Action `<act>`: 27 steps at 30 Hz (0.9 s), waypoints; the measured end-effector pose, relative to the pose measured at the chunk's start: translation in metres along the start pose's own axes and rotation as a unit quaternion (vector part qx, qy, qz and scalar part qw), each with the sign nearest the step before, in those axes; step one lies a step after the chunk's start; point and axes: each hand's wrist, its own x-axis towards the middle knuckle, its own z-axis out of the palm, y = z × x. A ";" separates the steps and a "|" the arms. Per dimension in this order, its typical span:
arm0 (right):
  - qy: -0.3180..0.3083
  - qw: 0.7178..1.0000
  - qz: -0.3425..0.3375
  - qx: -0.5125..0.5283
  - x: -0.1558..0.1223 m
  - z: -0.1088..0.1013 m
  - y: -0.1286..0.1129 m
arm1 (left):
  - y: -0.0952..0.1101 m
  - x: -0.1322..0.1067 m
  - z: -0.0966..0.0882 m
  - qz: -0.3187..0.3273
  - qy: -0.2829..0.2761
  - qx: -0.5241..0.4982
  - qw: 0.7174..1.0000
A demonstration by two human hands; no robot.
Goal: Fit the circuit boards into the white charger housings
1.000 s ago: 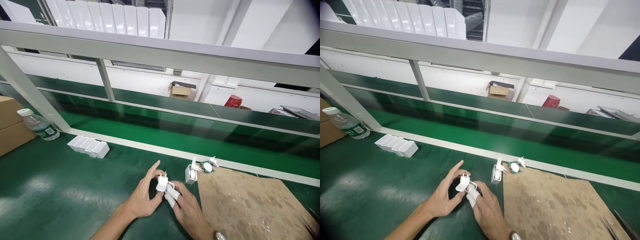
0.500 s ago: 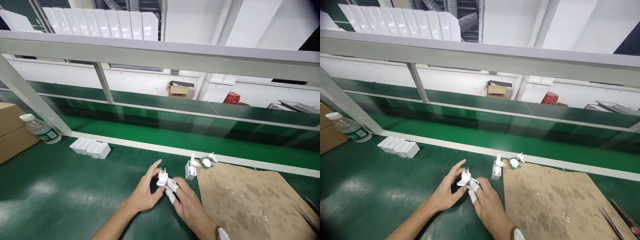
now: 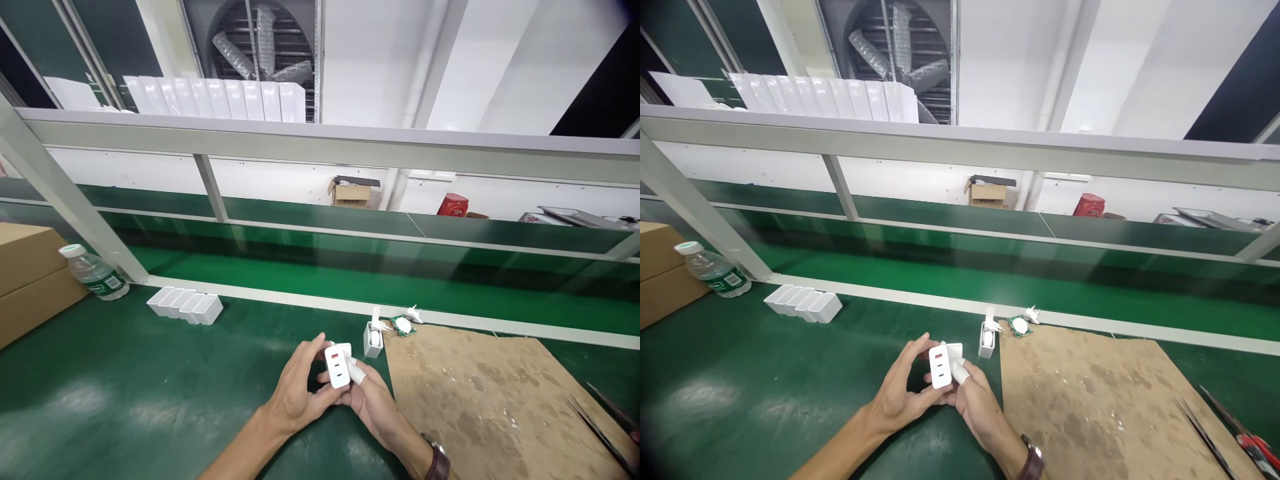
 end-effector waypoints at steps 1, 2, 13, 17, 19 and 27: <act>0.001 1.000 0.001 0.001 -0.001 0.000 -0.001 | 0.001 0.000 0.001 0.003 0.001 0.003 1.000; 0.003 1.000 0.001 0.004 -0.001 0.000 -0.002 | 0.001 0.001 0.001 0.003 0.000 0.005 1.000; 0.018 0.999 -0.027 -0.041 0.002 -0.008 0.004 | 0.001 0.003 -0.001 0.016 -0.018 0.014 1.000; 0.087 0.920 -0.211 -0.318 -0.001 -0.011 0.006 | -0.001 0.003 0.000 -0.015 -0.050 0.068 0.996; 0.075 0.822 -0.287 -0.485 -0.005 -0.009 0.005 | -0.005 -0.001 0.003 -0.051 -0.085 0.083 0.992; 0.194 0.677 -0.396 -0.590 -0.011 -0.025 -0.034 | -0.021 0.009 0.014 -0.284 -0.099 -0.024 0.953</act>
